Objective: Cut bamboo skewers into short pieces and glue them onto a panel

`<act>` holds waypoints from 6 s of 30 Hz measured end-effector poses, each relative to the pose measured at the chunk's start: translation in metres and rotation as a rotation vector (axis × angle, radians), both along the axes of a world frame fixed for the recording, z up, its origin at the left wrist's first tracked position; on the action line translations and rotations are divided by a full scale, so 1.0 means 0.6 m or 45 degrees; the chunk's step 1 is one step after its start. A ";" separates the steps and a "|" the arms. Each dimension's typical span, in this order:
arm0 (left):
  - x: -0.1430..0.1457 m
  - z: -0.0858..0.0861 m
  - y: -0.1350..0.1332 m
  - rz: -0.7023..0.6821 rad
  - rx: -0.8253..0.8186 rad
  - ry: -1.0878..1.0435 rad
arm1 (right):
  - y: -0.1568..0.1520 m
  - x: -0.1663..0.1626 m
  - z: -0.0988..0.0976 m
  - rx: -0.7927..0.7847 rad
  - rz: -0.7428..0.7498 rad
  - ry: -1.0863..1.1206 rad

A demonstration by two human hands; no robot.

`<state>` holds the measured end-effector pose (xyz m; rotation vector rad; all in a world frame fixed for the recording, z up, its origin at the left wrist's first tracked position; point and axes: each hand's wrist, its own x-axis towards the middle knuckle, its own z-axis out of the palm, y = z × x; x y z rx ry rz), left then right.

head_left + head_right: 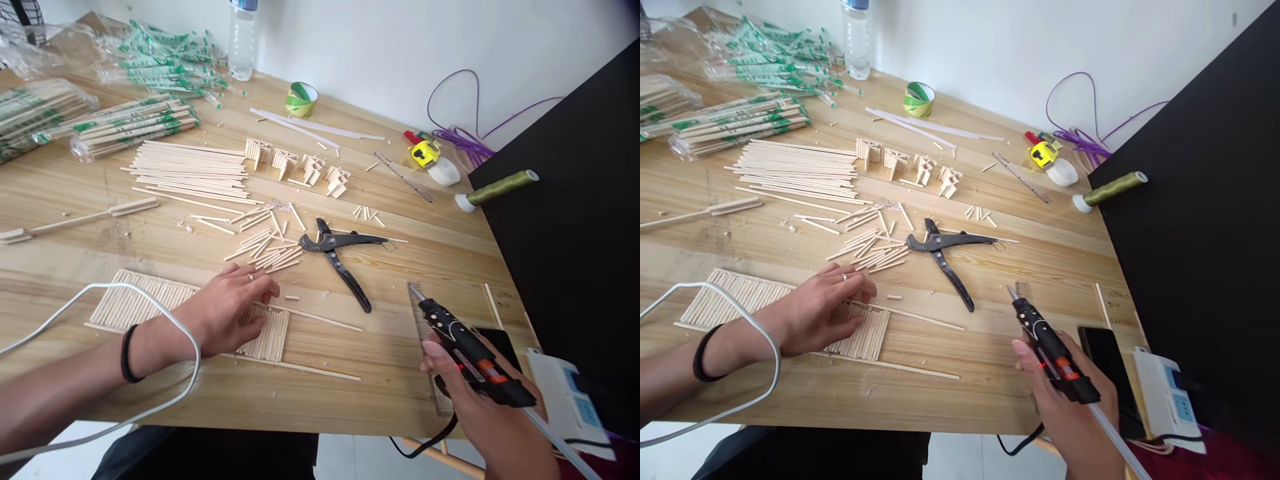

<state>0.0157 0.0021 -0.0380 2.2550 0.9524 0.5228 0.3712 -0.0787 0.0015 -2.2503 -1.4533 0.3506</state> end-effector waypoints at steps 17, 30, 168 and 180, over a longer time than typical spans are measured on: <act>0.000 0.002 -0.001 0.005 -0.026 0.042 | 0.019 0.064 -0.054 0.000 0.326 -0.167; 0.000 0.001 0.000 -0.007 0.014 0.023 | -0.002 -0.170 -0.036 0.019 1.038 0.146; 0.001 0.001 0.000 -0.004 0.015 0.052 | 0.010 -0.124 -0.039 0.274 0.567 0.919; 0.001 0.001 -0.002 -0.015 0.010 0.051 | 0.015 -0.137 -0.034 0.287 0.523 1.062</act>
